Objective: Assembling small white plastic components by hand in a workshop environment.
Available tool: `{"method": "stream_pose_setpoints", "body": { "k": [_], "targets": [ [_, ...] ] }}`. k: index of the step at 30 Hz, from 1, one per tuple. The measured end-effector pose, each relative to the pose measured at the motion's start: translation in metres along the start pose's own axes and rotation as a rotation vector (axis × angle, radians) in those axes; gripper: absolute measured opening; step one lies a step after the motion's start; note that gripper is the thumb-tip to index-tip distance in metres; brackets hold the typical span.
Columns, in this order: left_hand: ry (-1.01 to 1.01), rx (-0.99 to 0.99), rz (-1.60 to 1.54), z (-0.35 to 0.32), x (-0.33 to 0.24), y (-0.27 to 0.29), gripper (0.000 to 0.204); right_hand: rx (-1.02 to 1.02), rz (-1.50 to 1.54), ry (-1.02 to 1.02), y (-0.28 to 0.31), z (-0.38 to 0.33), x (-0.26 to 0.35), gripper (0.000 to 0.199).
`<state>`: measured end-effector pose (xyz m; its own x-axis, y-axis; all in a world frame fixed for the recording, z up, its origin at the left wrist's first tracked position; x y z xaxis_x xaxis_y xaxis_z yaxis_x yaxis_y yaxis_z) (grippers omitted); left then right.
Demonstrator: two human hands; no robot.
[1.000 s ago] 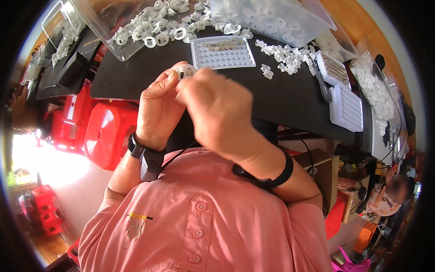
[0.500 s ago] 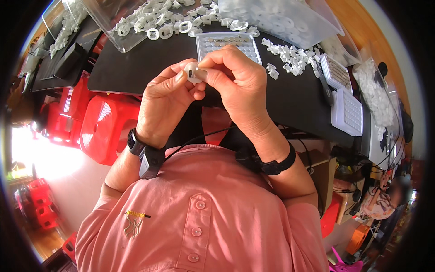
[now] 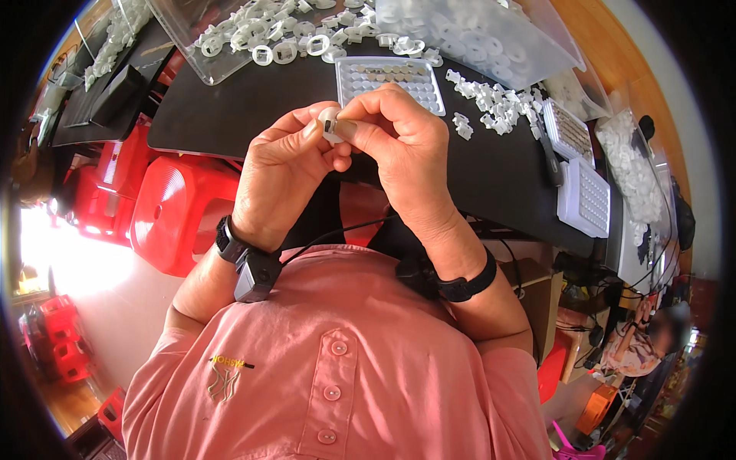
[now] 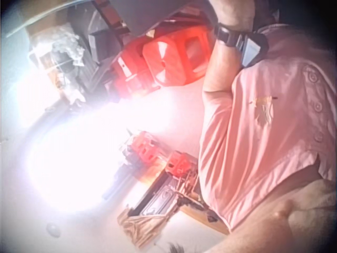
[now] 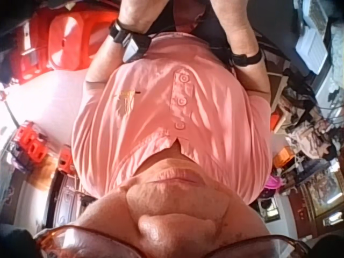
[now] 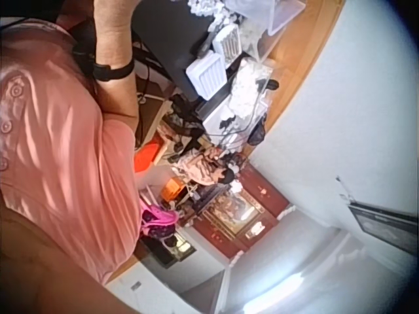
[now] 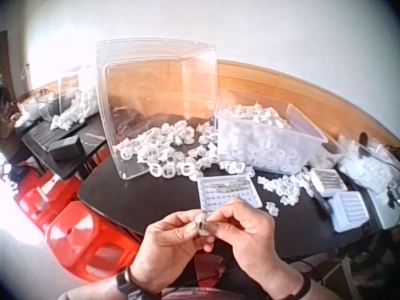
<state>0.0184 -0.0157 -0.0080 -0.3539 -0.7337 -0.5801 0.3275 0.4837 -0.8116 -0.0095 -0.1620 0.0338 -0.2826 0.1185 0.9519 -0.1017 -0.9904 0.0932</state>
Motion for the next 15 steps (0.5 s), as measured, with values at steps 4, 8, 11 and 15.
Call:
{"method": "stream_pose_setpoints", "body": {
  "k": [4,8,11,15],
  "targets": [
    [-0.021,-0.005,0.020,0.0003,0.0010,0.0003,0.024,0.003,0.107,-0.178,-0.0018,0.0037,0.0058,0.006],
    [-0.025,-0.017,0.047,0.0001,0.0005,-0.0038,0.024,0.022,0.130,-0.241,0.0023,0.0082,0.0046,0.007],
    [-0.018,-0.013,0.052,-0.0002,0.0007,-0.0031,0.023,-0.003,0.174,-0.263,0.0028,0.0078,-0.0007,0.007],
    [-0.014,-0.023,0.113,-0.0011,0.0021,-0.0030,0.022,-0.018,0.317,-0.287,-0.0036,0.0049,-0.0012,0.010]
  ]
}}
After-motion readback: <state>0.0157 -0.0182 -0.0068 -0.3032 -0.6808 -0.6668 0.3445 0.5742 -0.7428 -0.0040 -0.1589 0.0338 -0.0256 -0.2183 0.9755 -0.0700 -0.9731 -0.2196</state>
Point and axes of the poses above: each hand's wrist, its own z-axis towards the middle knuckle, its own y-axis out of the back of the hand, x = y × z, the point moved 3 cm from there along z, towards the middle knuckle, and after that the axes turned 2 degrees about -y, right-handed, at the moved point
